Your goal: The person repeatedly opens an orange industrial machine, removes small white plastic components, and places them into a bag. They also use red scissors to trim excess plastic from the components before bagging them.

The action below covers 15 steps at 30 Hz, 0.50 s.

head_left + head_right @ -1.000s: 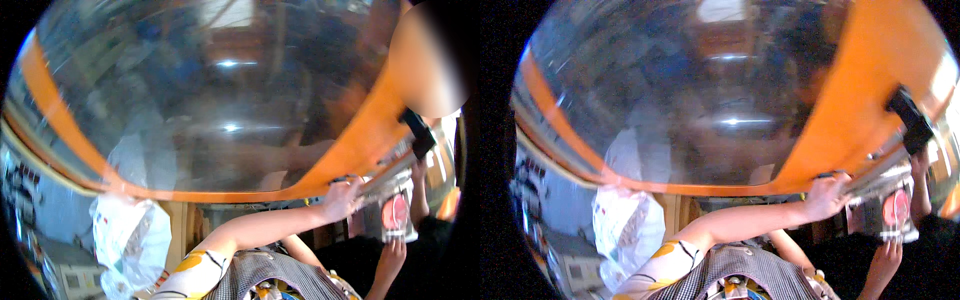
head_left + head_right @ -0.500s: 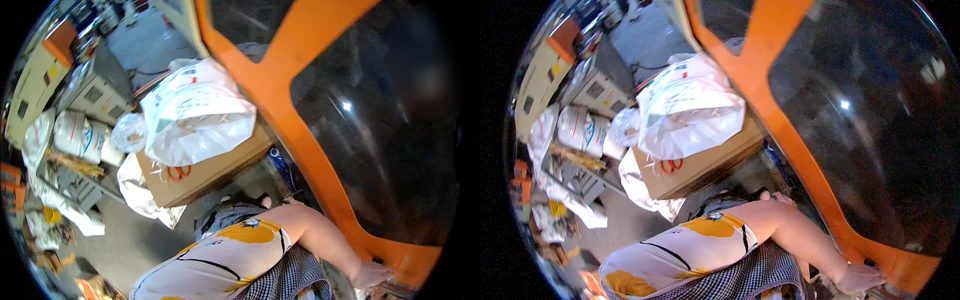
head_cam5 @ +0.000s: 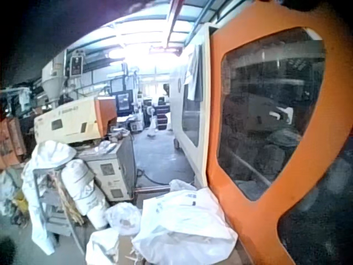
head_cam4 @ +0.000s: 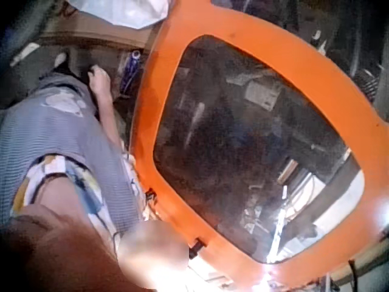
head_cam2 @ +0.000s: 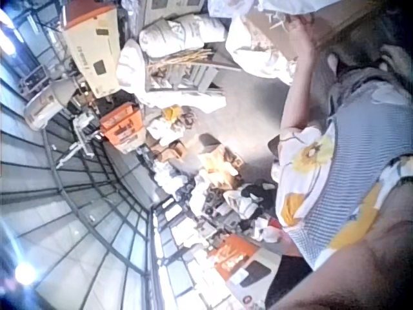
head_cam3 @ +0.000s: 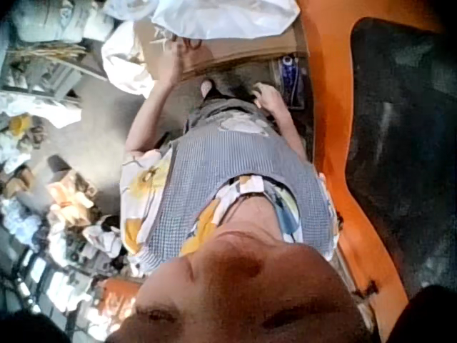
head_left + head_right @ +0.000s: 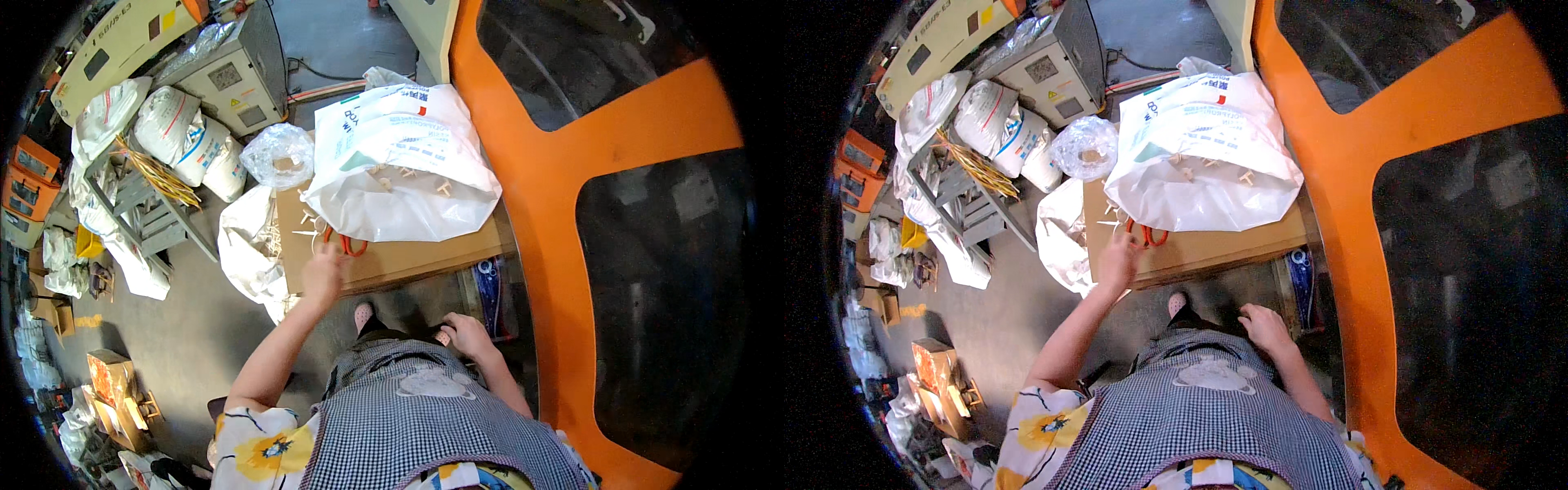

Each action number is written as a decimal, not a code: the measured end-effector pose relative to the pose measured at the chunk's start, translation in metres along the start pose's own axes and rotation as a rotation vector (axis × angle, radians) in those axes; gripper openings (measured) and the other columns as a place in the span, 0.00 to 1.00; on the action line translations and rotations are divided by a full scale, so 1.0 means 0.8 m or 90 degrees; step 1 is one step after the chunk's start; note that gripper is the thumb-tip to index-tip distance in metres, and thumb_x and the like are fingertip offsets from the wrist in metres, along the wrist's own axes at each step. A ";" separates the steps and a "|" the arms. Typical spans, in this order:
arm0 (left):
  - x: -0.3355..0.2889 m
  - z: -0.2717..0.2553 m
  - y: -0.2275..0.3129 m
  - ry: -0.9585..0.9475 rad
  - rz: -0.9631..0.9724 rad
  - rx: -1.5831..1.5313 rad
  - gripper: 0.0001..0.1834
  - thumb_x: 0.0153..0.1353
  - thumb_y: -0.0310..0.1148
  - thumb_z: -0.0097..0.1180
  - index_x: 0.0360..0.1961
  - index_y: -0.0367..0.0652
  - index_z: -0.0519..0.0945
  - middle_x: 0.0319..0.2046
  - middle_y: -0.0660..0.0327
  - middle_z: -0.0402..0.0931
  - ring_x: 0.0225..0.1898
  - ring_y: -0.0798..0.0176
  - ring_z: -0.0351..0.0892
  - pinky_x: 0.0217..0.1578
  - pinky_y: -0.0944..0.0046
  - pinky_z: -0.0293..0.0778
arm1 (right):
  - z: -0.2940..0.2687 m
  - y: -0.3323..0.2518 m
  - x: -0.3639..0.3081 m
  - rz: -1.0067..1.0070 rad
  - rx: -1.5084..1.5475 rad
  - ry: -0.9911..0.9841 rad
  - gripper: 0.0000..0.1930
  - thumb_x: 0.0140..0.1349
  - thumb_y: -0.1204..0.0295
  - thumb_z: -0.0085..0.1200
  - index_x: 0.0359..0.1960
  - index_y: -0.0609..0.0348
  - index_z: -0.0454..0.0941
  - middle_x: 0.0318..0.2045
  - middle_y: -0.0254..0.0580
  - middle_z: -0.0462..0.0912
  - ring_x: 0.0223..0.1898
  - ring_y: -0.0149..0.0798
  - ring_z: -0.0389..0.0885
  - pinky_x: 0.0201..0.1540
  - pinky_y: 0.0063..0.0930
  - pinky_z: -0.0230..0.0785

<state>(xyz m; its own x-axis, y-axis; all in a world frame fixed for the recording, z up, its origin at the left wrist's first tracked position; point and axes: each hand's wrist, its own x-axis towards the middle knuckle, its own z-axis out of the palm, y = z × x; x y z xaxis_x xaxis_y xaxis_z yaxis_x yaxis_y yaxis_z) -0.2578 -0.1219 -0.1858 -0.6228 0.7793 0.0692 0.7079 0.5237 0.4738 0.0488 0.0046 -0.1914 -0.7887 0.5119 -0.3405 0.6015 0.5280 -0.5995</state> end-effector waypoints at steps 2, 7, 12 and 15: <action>0.017 -0.008 -0.032 0.005 -0.112 0.089 0.15 0.57 0.39 0.53 0.39 0.40 0.70 0.36 0.47 0.71 0.34 0.44 0.75 0.32 0.50 0.72 | 0.005 -0.017 0.018 -0.022 -0.032 -0.013 0.13 0.57 0.66 0.51 0.38 0.62 0.74 0.37 0.53 0.78 0.39 0.54 0.76 0.42 0.43 0.69; 0.053 0.043 -0.099 -0.008 -0.159 0.062 0.17 0.58 0.42 0.51 0.38 0.39 0.70 0.32 0.46 0.74 0.35 0.42 0.76 0.34 0.48 0.71 | 0.009 -0.082 0.075 -0.120 -0.098 0.024 0.12 0.57 0.66 0.50 0.38 0.61 0.73 0.33 0.51 0.78 0.37 0.52 0.77 0.39 0.42 0.70; 0.045 0.009 -0.142 0.061 -0.181 -0.157 0.11 0.57 0.35 0.52 0.30 0.36 0.77 0.25 0.46 0.75 0.30 0.44 0.76 0.31 0.52 0.69 | 0.014 -0.146 0.123 -0.223 -0.056 0.050 0.11 0.56 0.70 0.52 0.39 0.61 0.73 0.33 0.51 0.78 0.33 0.52 0.77 0.38 0.40 0.71; 0.004 -0.062 -0.154 0.050 -0.177 -0.377 0.11 0.59 0.32 0.52 0.29 0.32 0.78 0.15 0.62 0.72 0.16 0.72 0.69 0.18 0.70 0.64 | 0.007 -0.197 0.145 -0.266 0.155 0.086 0.14 0.54 0.72 0.54 0.43 0.61 0.72 0.33 0.51 0.78 0.31 0.50 0.78 0.37 0.35 0.72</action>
<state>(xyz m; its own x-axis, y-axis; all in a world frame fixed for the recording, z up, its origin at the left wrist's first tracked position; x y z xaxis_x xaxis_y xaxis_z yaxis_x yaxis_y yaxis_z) -0.3639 -0.2008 -0.2004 -0.7944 0.6030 -0.0728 0.2280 0.4071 0.8845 -0.1378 -0.0229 -0.1405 -0.9228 0.3819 0.0517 0.1781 0.5415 -0.8216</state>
